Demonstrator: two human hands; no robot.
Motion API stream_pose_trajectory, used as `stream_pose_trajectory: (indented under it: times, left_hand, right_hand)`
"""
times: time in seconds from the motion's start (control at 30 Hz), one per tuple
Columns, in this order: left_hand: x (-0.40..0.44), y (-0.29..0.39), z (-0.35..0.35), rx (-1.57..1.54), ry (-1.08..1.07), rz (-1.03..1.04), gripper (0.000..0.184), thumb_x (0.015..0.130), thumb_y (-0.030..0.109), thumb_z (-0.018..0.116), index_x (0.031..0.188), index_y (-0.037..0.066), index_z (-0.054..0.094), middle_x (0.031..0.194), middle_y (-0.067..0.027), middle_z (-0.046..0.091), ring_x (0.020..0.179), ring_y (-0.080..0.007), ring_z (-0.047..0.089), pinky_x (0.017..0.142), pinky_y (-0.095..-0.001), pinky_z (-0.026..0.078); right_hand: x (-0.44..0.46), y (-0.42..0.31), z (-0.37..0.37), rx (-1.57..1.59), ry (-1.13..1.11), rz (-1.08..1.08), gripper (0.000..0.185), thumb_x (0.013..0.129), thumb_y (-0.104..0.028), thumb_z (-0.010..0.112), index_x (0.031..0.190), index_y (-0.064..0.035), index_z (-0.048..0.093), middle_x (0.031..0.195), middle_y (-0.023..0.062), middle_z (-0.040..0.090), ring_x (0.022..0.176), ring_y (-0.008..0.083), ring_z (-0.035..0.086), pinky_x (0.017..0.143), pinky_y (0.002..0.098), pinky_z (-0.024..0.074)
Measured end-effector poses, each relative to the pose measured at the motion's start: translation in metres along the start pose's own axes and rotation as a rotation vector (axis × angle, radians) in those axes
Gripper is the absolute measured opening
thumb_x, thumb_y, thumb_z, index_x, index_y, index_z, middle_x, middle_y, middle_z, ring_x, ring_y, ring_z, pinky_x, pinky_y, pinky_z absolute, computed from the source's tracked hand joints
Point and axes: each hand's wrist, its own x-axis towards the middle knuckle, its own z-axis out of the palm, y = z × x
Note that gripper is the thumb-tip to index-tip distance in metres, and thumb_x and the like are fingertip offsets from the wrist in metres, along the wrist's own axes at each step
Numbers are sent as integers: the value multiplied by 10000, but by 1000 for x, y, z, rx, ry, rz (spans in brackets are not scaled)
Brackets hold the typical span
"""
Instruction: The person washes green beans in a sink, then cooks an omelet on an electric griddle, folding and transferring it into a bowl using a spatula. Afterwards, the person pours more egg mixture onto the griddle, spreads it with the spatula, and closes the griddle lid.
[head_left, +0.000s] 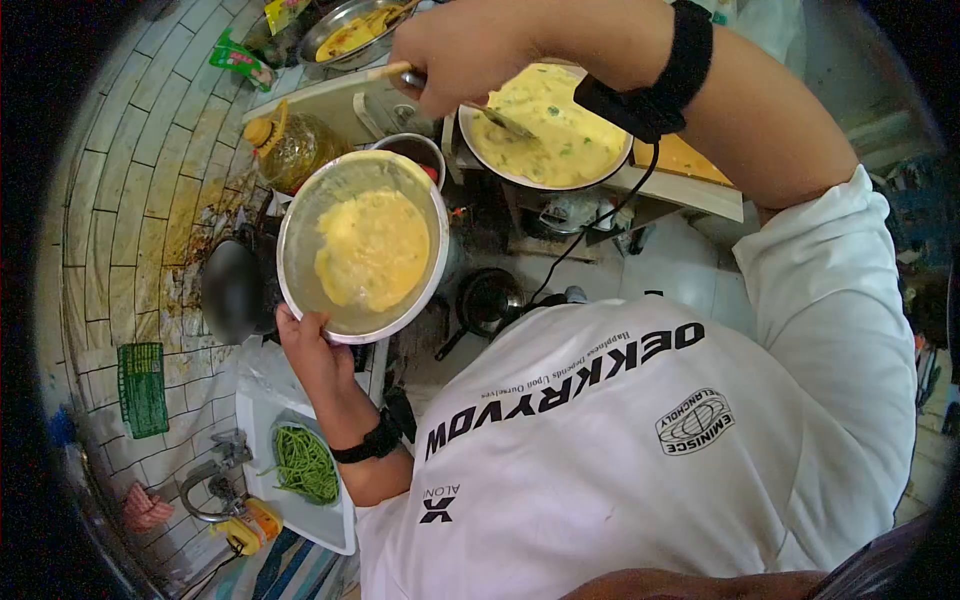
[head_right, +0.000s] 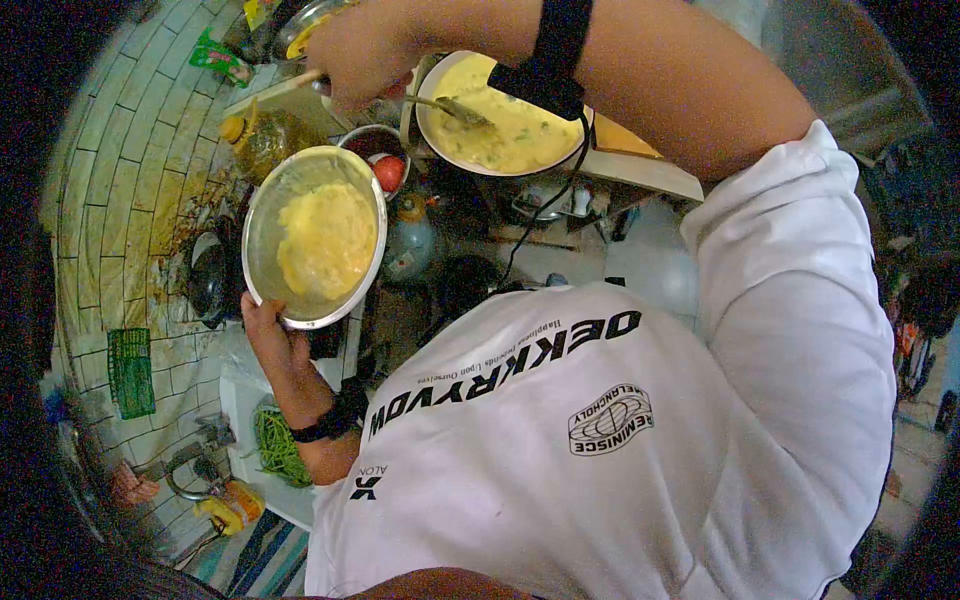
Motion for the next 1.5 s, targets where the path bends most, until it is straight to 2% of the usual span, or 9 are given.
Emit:
stream_pose_trajectory:
  times: [0.53,0.63,0.73,0.97,1.03,1.23,1.33,1.43,1.5]
  left_hand:
    - [-11,0,29,-72,-24,-21,230,725,-78,473,929,21,441,895,-94,567,772,-171,573,714,-291,489]
    - [-10,1,31,-50,-29,-31,243,722,-73,476,945,17,441,907,-100,567,778,-179,576,723,-300,489]
    - [-3,2,37,-52,-65,11,253,719,-71,475,955,15,445,915,-99,568,779,-182,578,725,-299,489]
    - [5,19,66,9,-58,69,190,712,-86,470,850,40,436,855,-81,572,743,-159,565,685,-286,478]
    - [7,20,75,34,-32,74,184,711,-89,470,832,43,429,845,-78,571,736,-154,562,680,-284,475]
    - [13,28,114,69,-8,63,227,715,-70,468,929,7,465,906,-108,590,696,-158,573,588,-251,466]
    - [20,34,132,193,-56,7,239,719,-60,472,945,16,484,908,-98,592,659,-144,556,546,-233,439]
    - [29,35,154,235,-78,53,157,731,-54,492,865,24,470,742,-58,542,491,-110,462,409,-229,350]
    - [37,34,162,267,-122,88,162,725,-61,501,843,41,460,722,-50,529,491,-109,460,414,-223,345]
  right_hand:
    - [-78,-21,-12,169,-156,-302,240,711,-149,592,810,68,616,701,247,610,692,375,605,621,413,475]
    - [-102,-9,-13,115,189,-367,212,756,-134,580,861,46,616,647,194,610,609,305,608,557,377,471]
    - [-107,20,-20,495,-122,-84,198,839,-111,559,998,-22,637,652,60,637,497,110,560,441,274,424]
    - [-172,63,-18,735,151,313,244,886,-179,571,1083,-43,618,762,67,671,499,104,537,438,238,408]
    - [-191,89,-5,807,151,267,282,875,-165,598,1136,-61,602,797,88,676,507,108,538,442,223,415]
    - [-231,152,83,862,611,94,148,795,-220,676,828,-81,636,669,-47,567,522,24,394,436,194,277]
    - [-243,170,112,943,682,213,115,859,-161,598,810,-57,605,793,79,669,474,16,357,424,174,273]
    - [-245,186,132,1077,754,312,166,846,-227,621,790,-72,633,649,-54,556,502,18,362,440,195,259]
    - [-245,191,138,1089,680,245,113,881,-142,558,809,-58,582,795,70,669,487,12,336,423,179,252]
